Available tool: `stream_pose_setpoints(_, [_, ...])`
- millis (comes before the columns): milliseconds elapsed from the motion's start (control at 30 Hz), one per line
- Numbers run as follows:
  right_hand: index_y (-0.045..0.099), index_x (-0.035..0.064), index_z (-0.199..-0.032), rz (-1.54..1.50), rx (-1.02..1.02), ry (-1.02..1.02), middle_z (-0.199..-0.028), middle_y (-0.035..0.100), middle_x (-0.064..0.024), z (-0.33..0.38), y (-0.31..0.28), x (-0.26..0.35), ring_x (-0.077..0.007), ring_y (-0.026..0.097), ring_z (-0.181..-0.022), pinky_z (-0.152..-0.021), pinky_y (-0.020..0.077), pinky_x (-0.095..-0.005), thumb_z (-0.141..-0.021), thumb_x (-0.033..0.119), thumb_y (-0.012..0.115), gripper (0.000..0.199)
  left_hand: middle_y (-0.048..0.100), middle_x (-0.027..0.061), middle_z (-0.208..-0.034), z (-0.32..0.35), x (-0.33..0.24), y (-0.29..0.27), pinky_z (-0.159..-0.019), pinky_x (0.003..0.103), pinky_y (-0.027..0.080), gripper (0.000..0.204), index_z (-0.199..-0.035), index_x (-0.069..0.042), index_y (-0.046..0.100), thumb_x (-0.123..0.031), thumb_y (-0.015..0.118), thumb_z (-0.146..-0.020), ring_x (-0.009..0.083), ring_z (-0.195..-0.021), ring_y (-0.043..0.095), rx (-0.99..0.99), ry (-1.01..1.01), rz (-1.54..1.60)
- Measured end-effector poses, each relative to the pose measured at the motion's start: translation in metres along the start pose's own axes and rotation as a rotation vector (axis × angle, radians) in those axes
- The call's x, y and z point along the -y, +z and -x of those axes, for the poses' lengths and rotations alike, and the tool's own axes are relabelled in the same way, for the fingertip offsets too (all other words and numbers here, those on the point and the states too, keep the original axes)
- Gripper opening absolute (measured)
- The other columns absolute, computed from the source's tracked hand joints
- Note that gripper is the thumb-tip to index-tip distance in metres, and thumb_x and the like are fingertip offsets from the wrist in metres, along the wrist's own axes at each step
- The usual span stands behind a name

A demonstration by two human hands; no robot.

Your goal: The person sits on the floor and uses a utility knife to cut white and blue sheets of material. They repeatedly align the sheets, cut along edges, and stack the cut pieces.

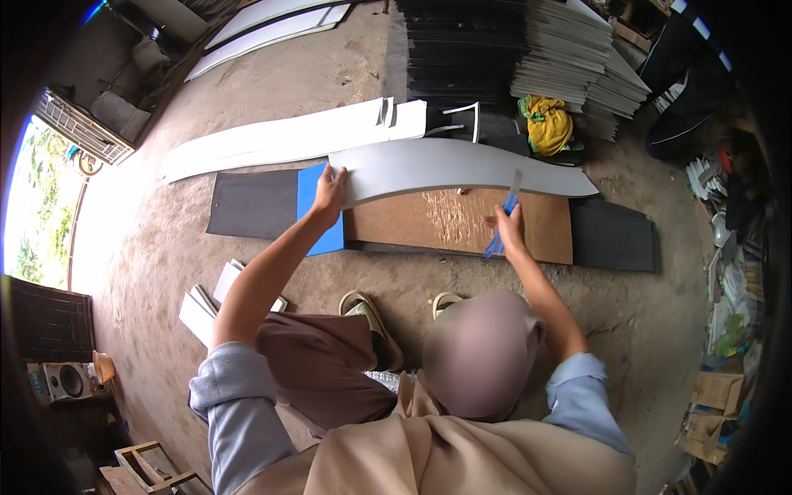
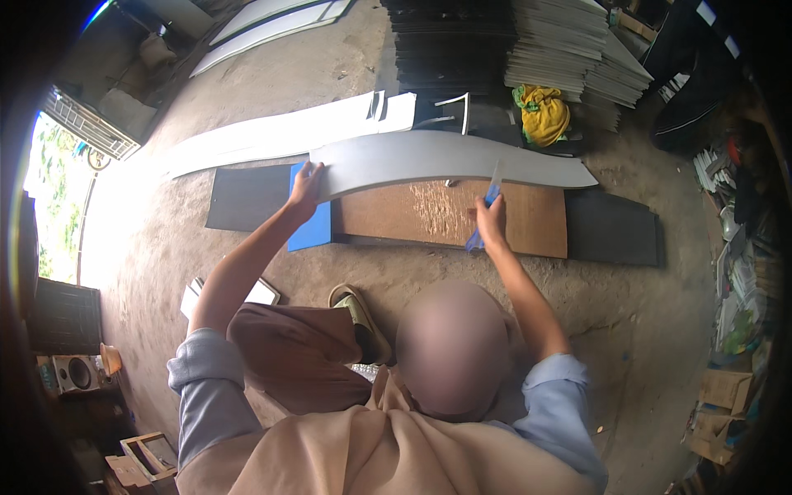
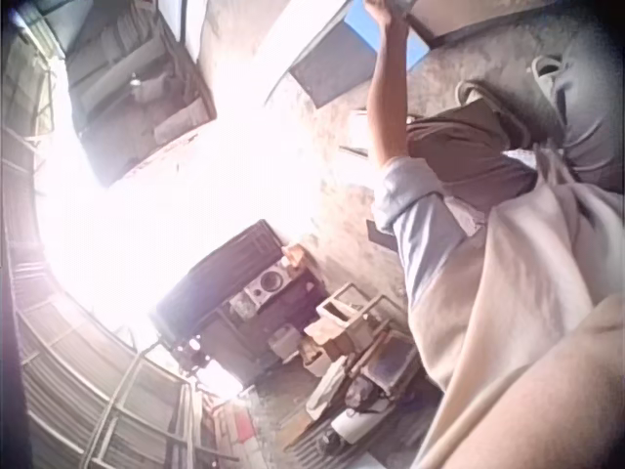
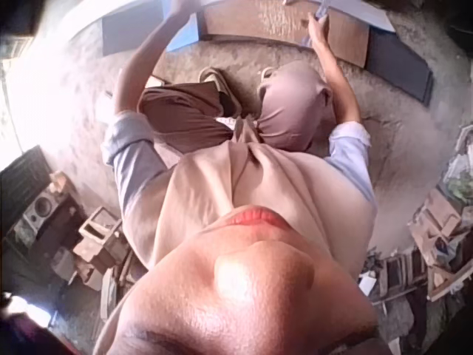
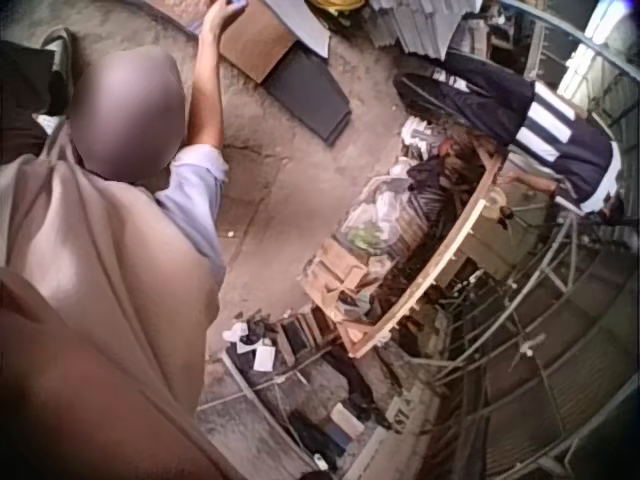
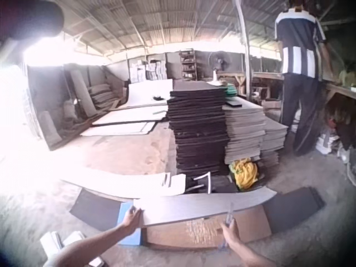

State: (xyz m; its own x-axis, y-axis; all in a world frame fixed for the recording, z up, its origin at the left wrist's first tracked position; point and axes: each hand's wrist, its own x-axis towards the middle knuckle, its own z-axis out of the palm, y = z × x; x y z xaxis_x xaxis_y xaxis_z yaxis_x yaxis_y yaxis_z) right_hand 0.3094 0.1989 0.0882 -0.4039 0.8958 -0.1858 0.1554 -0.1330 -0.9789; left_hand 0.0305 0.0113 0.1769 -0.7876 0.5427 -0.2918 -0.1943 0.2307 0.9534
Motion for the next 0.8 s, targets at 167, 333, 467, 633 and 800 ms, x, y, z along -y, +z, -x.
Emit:
stream_pose_setpoints(167, [0.038, 0.0038, -0.093, 0.055, -0.045, -0.238, -0.080, 0.050, -0.0073, -0.017, -0.017, 0.079, -0.0169, 0.058, -0.058, -0.051, 0.0493, -0.0275, -0.084, 0.015, 0.049, 0.019, 0.047, 0.0116, -0.110, 0.022, -0.038, -0.049, -0.078, 0.029, 0.045, 0.037, -0.120, 0.002, 0.033, -0.016, 0.040, -0.089, 0.0168, -0.096, 0.050, 0.086, 0.110, 0.438])
stream_pose_setpoints(333, [0.038, 0.0032, -0.094, 0.022, -0.081, -0.456, -0.083, 0.051, -0.0081, -0.002, -0.014, 0.177, -0.0176, 0.059, -0.062, -0.052, 0.0489, -0.0270, -0.084, 0.015, 0.048, 0.019, 0.039, 0.0135, -0.121, 0.033, -0.062, -0.055, -0.089, 0.031, 0.040, 0.040, -0.123, 0.004, 0.029, -0.015, 0.039, -0.089, 0.0194, -0.110, 0.042, 0.244, 0.263, 0.600])
stream_pose_setpoints(467, [0.039, 0.0032, -0.089, 0.122, -0.122, -0.563, -0.079, 0.051, -0.0077, 0.002, -0.011, 0.228, -0.0155, 0.059, -0.062, -0.049, 0.0463, -0.0241, -0.085, 0.015, 0.048, 0.015, 0.039, 0.0134, -0.121, 0.028, -0.033, -0.064, -0.089, 0.030, 0.040, 0.040, -0.125, 0.003, 0.027, -0.014, 0.036, -0.090, 0.0180, -0.109, 0.043, 0.221, 0.254, 0.579])
stream_pose_setpoints(633, [0.040, 0.0032, -0.087, 0.240, -0.082, -0.575, -0.075, 0.053, -0.0076, -0.031, 0.004, 0.213, -0.0140, 0.058, -0.057, -0.044, 0.0438, -0.0239, -0.084, 0.018, 0.049, 0.017, 0.051, 0.0093, -0.108, -0.004, 0.068, -0.070, -0.074, 0.024, 0.044, 0.039, -0.125, -0.004, 0.033, -0.014, 0.041, -0.088, 0.0131, -0.089, 0.053, 0.244, 0.131, 0.553])
stream_pose_setpoints(800, [0.038, 0.0017, -0.090, 0.704, 0.265, -0.240, -0.076, 0.053, -0.0095, -0.064, 0.049, 0.125, -0.0164, 0.058, -0.051, -0.040, 0.0444, -0.0256, -0.082, 0.021, 0.052, 0.025, 0.045, 0.0156, -0.120, -0.035, 0.152, -0.039, -0.085, 0.028, 0.038, 0.049, -0.130, -0.007, 0.027, -0.018, 0.046, -0.086, 0.0208, -0.104, 0.047, 0.056, 0.066, 0.180])
